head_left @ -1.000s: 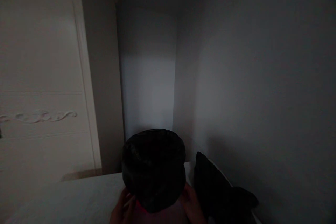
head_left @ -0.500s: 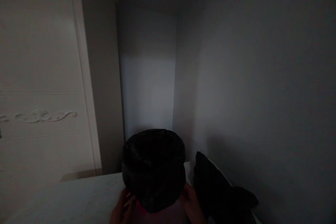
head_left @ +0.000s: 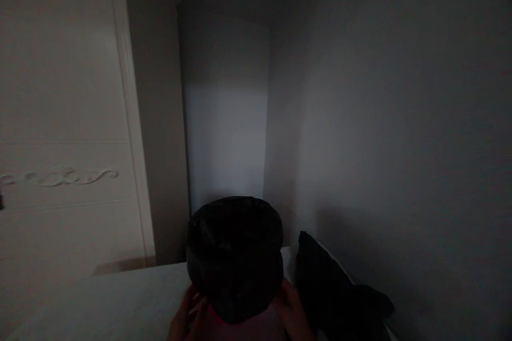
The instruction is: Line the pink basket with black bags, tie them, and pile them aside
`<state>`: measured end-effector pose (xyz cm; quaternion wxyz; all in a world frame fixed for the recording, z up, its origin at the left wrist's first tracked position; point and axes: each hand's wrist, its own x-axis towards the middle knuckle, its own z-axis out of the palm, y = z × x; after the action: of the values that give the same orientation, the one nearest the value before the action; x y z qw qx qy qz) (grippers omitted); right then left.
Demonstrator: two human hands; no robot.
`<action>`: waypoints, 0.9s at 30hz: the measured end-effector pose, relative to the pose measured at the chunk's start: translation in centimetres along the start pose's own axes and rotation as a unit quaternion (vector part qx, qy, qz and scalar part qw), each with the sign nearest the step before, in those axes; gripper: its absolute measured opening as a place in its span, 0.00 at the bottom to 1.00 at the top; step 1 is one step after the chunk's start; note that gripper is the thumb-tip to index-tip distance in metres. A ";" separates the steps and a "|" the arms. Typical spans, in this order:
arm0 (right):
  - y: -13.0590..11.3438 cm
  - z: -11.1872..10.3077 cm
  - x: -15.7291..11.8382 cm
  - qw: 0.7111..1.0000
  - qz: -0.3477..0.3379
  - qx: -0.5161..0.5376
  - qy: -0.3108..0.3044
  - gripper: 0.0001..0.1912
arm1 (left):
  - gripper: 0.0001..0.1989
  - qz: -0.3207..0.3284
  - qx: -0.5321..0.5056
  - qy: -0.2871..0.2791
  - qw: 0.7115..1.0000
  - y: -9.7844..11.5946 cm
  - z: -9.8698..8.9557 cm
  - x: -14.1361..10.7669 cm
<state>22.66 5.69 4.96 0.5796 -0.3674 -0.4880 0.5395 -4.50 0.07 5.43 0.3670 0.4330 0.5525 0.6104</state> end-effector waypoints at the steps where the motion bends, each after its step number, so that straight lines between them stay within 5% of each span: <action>1: 0.0 0.0 0.0 1.000 0.004 0.001 -0.001 0.31 | 0.39 -0.002 -0.005 0.001 1.000 -0.1 0.0 0.0; 20: 0.8 -0.4 0.0 1.000 -0.007 -0.005 0.022 0.33 | 0.39 -0.014 -0.020 -0.018 1.000 0.3 0.2 -0.1; 27: 0.9 -0.4 0.1 0.998 -0.016 -0.041 0.035 0.36 | 0.38 0.011 -0.003 0.016 1.000 0.6 0.4 -0.3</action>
<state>22.83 5.94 4.02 0.5894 -0.4020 -0.4949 0.4961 -3.98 -0.08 5.99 0.3524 0.4279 0.5521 0.6228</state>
